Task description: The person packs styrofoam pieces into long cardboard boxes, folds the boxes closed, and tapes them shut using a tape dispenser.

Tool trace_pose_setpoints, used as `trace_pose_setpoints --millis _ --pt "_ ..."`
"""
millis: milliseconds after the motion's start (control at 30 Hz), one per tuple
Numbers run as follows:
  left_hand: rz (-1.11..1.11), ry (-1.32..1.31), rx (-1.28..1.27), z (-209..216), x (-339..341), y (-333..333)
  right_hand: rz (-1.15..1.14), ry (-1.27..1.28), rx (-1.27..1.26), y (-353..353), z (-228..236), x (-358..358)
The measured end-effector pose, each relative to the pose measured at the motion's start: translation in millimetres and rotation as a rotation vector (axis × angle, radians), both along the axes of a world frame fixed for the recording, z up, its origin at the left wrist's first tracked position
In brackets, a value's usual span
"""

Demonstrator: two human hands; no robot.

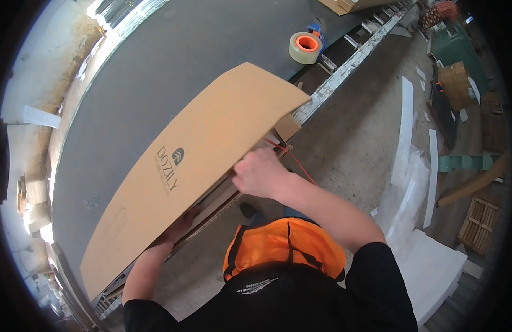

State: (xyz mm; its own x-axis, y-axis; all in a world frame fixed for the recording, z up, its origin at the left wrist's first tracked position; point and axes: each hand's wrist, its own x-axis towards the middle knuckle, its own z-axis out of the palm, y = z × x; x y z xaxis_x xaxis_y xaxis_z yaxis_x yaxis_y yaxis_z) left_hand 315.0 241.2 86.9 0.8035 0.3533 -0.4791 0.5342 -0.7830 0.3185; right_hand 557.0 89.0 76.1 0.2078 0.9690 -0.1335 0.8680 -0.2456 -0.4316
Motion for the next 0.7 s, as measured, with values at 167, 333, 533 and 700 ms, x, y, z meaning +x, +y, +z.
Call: trace_pose_setpoints --millis 167,333,533,700 --pt "-0.024 -0.052 0.406 -47.7 -44.1 6.8 0.225 0.004 0.842 71.4 16.6 1.3" --pt "-0.136 -0.321 0.454 -51.4 -54.1 26.7 0.272 0.016 0.927 142.0 67.4 1.1" --pt "-0.067 -0.359 0.450 -52.0 -67.2 24.3 0.382 -0.070 0.252 136.2 -54.5 -31.2" --pt "0.054 -0.361 0.103 -28.5 -53.8 21.0 0.301 0.398 0.418 128.7 -41.3 -10.9"
